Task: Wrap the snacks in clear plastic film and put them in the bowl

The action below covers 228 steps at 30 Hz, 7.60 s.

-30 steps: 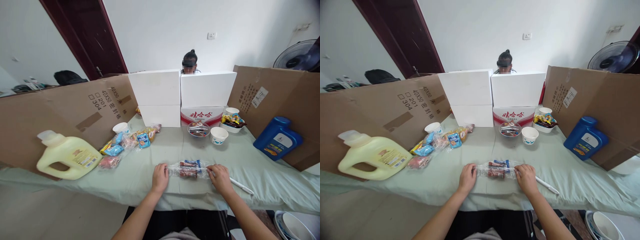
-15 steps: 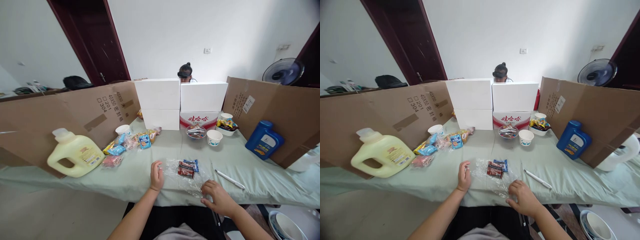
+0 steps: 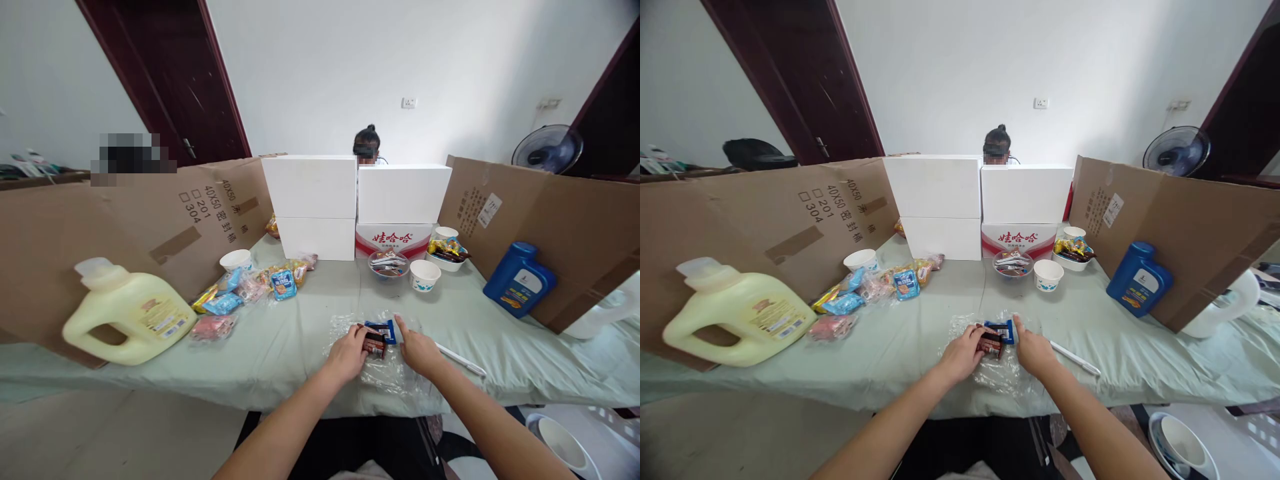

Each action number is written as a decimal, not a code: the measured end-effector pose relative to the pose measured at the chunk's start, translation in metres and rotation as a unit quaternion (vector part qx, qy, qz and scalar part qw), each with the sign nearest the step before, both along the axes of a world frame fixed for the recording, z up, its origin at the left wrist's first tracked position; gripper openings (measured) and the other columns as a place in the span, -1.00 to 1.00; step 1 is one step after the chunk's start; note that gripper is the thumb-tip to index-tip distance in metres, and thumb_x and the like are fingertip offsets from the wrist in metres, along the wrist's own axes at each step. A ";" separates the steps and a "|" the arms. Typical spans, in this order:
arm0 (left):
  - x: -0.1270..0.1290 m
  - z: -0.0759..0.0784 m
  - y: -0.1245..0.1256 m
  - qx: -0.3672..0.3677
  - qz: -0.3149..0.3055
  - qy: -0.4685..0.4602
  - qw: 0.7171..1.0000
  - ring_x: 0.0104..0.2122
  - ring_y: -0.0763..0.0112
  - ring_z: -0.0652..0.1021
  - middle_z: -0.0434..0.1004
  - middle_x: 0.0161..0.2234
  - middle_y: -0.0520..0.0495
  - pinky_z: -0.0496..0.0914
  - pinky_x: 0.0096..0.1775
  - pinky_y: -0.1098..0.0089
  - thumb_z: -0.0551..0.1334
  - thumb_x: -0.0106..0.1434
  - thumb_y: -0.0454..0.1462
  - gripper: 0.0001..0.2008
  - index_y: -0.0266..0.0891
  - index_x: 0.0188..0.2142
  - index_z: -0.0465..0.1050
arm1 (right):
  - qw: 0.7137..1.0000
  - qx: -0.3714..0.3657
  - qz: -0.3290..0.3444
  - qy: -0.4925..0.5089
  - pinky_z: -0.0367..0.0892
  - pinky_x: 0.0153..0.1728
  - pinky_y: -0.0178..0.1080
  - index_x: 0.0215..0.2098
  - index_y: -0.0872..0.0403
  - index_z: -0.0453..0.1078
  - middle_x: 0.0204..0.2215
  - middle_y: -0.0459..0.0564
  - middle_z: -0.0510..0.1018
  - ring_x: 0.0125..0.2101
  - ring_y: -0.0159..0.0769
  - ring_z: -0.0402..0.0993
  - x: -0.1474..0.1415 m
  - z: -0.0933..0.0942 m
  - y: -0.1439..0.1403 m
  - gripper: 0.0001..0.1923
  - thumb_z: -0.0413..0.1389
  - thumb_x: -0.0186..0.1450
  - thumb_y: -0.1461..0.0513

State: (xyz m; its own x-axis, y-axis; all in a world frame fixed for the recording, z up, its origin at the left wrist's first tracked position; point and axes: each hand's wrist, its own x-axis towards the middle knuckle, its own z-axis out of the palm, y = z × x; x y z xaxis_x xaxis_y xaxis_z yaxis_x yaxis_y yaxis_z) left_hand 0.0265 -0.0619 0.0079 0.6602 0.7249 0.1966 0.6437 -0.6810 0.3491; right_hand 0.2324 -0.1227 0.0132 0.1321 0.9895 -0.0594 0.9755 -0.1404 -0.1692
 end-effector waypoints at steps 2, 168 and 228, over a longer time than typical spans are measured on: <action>0.006 0.006 0.008 0.005 0.002 0.018 1.000 -0.11 0.15 0.50 0.39 0.00 -0.18 0.40 -0.10 0.21 0.29 0.16 -0.29 -0.53 -0.21 0.08 0.32 | 0.999 0.030 0.013 0.015 0.25 -0.07 -0.07 0.32 0.20 -0.01 -0.07 0.25 0.50 -0.09 -0.03 0.45 -0.002 0.007 0.007 -0.41 -0.11 0.33 0.30; -0.086 0.025 -0.015 -0.214 -0.081 0.056 0.972 0.12 0.01 0.33 0.37 0.11 -0.17 0.26 0.11 0.09 0.40 0.03 -0.04 -0.49 -0.11 -0.03 0.46 | 0.905 0.154 0.396 0.016 0.36 0.05 -0.21 0.31 -0.03 0.07 0.17 -0.04 0.34 0.12 -0.16 0.35 -0.021 -0.052 -0.052 -0.42 0.05 0.35 0.21; -0.010 -0.037 0.046 -0.005 -0.094 0.114 0.989 0.33 -0.07 -0.12 -0.11 0.37 -0.01 -0.19 0.23 -0.22 0.10 0.30 0.07 -0.32 0.03 0.33 -0.08 | 0.990 0.124 -0.065 -0.032 0.21 -0.06 -0.11 -0.02 0.16 0.37 -0.11 0.22 0.51 -0.09 -0.07 0.42 0.026 -0.017 0.043 -0.67 -0.15 0.37 0.29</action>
State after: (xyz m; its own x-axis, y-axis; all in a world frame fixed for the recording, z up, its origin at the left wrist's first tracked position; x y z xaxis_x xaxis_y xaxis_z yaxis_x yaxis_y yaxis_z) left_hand 0.0168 -0.0156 -0.0287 0.8098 0.5864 0.0195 0.5692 -0.7932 0.2165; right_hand 0.2586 -0.0792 -0.0042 0.2554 0.9470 0.1950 0.9616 -0.2277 -0.1535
